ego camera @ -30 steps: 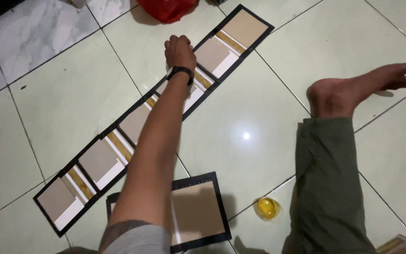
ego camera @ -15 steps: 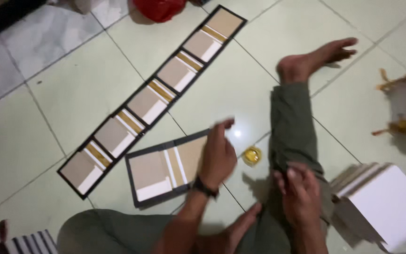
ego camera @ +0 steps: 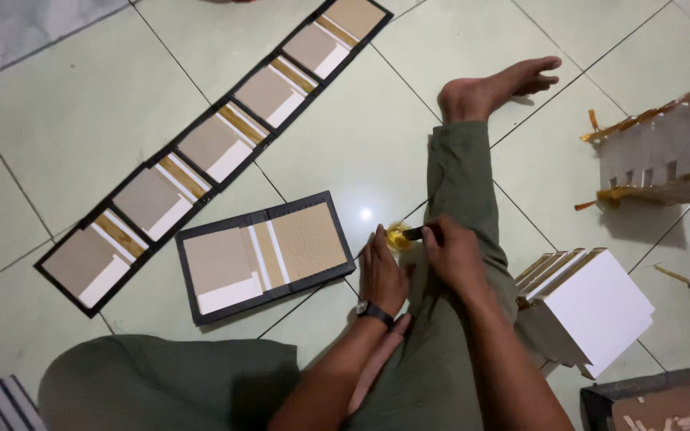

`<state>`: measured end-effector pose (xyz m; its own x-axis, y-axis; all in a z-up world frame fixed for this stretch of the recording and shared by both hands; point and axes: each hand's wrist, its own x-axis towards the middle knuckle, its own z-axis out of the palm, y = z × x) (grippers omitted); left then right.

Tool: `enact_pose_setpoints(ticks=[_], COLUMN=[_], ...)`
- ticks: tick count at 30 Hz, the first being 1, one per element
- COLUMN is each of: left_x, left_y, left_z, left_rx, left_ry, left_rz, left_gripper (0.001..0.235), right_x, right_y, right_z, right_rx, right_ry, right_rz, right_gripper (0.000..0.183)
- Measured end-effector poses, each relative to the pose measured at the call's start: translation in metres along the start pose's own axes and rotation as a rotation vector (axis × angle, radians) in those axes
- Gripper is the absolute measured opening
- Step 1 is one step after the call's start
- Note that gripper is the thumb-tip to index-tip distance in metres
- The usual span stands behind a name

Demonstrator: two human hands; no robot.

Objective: The person sits on the floor and applies a yellow adhesive from a small container onto the spine of a book using a small brush. They repeatedly dip the brush into the container and spread the glue along the binding of the book.

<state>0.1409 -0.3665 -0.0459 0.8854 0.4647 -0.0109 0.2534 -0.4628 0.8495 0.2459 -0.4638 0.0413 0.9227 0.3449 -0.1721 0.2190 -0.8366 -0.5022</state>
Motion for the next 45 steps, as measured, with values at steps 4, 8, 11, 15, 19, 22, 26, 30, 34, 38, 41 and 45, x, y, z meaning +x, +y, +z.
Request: enact_pose_setpoints(ticks=[4, 8, 11, 15, 19, 22, 26, 30, 34, 38, 41, 45], left_x=[0.019, 0.028, 0.028, 0.029, 0.03, 0.029, 0.028, 0.026, 0.024, 0.021, 0.019, 0.019], left_y=[-0.015, -0.016, -0.021, -0.014, -0.006, -0.007, -0.021, -0.022, -0.028, -0.03, -0.023, -0.026], left_z=[0.008, 0.002, 0.006, 0.0, -0.008, -0.009, 0.004, 0.005, 0.007, 0.007, 0.0, 0.003], left_rx=[0.107, 0.077, 0.06, 0.097, 0.085, 0.07, 0.087, 0.103, 0.082, 0.084, 0.113, 0.078], left_ry=[0.019, 0.013, 0.009, 0.068, 0.073, 0.049, 0.084, 0.088, 0.109, 0.128, 0.146, 0.143], left_rz=[0.064, 0.103, 0.102, 0.123, 0.084, 0.065, 0.122, 0.144, 0.172, 0.212, 0.253, 0.269], left_gripper=[0.094, 0.089, 0.088, 0.083, 0.086, 0.087, 0.089, 0.087, 0.078, 0.073, 0.07, 0.065], right_x=[0.015, 0.027, 0.027, 0.031, 0.031, 0.027, 0.032, 0.024, 0.018, 0.014, 0.01, 0.016], right_y=[0.004, 0.016, 0.009, 0.025, 0.013, 0.006, 0.021, 0.017, 0.009, 0.011, 0.005, 0.011], right_z=[0.012, 0.025, 0.024, 0.038, 0.031, 0.026, 0.039, 0.043, 0.044, 0.05, 0.047, 0.044], right_rx=[-0.026, -0.09, -0.09, -0.14, -0.109, -0.078, -0.092, -0.082, -0.05, -0.059, -0.034, -0.046], right_ry=[-0.067, -0.112, -0.13, -0.107, -0.097, -0.082, -0.014, 0.071, 0.076, 0.079, 0.127, 0.1], right_rz=[-0.173, -0.302, -0.378, -0.41, -0.343, -0.211, -0.005, 0.045, 0.082, 0.124, 0.095, 0.085], right_gripper=[0.02, 0.014, 0.011, 0.01, 0.013, 0.019, 0.021, 0.021, 0.02, 0.02, 0.018, 0.019])
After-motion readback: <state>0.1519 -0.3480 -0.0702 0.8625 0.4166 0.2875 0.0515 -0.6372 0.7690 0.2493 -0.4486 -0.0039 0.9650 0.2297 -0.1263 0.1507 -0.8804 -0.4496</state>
